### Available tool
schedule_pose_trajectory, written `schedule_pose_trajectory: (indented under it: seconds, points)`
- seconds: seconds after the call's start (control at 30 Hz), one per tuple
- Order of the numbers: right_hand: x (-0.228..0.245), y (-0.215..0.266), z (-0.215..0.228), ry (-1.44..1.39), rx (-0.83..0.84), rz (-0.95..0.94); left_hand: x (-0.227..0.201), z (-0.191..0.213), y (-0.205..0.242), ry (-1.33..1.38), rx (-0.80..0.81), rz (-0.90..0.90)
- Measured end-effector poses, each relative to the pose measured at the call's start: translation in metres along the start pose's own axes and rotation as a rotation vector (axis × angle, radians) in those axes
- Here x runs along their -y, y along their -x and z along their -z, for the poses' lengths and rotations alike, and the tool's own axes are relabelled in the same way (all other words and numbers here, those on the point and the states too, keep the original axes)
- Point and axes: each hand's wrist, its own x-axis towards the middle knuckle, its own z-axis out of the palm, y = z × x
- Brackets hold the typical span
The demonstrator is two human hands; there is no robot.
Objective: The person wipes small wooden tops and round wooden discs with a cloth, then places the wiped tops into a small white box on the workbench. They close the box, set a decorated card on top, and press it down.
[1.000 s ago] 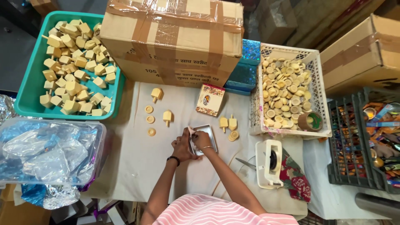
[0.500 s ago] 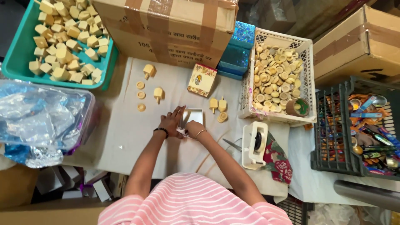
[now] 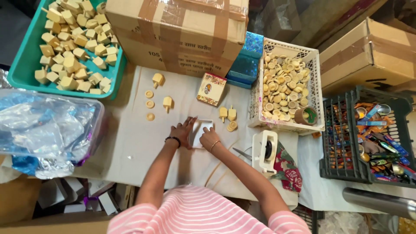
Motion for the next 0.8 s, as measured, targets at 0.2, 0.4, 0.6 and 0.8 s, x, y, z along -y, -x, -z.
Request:
schedule_pose_trajectory:
  seconds: [0.2, 0.4, 0.6, 0.8]
  points:
    - [-0.025, -0.031, 0.008, 0.226, -0.226, 0.077, 0.007, -0.022, -0.012, 0.094, 0.013, 0.044]
    - [-0.044, -0.021, 0.045, -0.173, -0.59, 0.019, 0.012, -0.022, 0.001, 0.21, 0.008, 0.049]
    - [0.0, 0.028, 0.012, -0.938, -1.079, -0.877, 0.026, -0.047, -0.014, 0.311, -0.07, 0.047]
    - [0.033, 0.058, -0.125, -1.585, -1.258, -1.241, 0.026, -0.086, -0.009, 0.34, -0.432, -0.02]
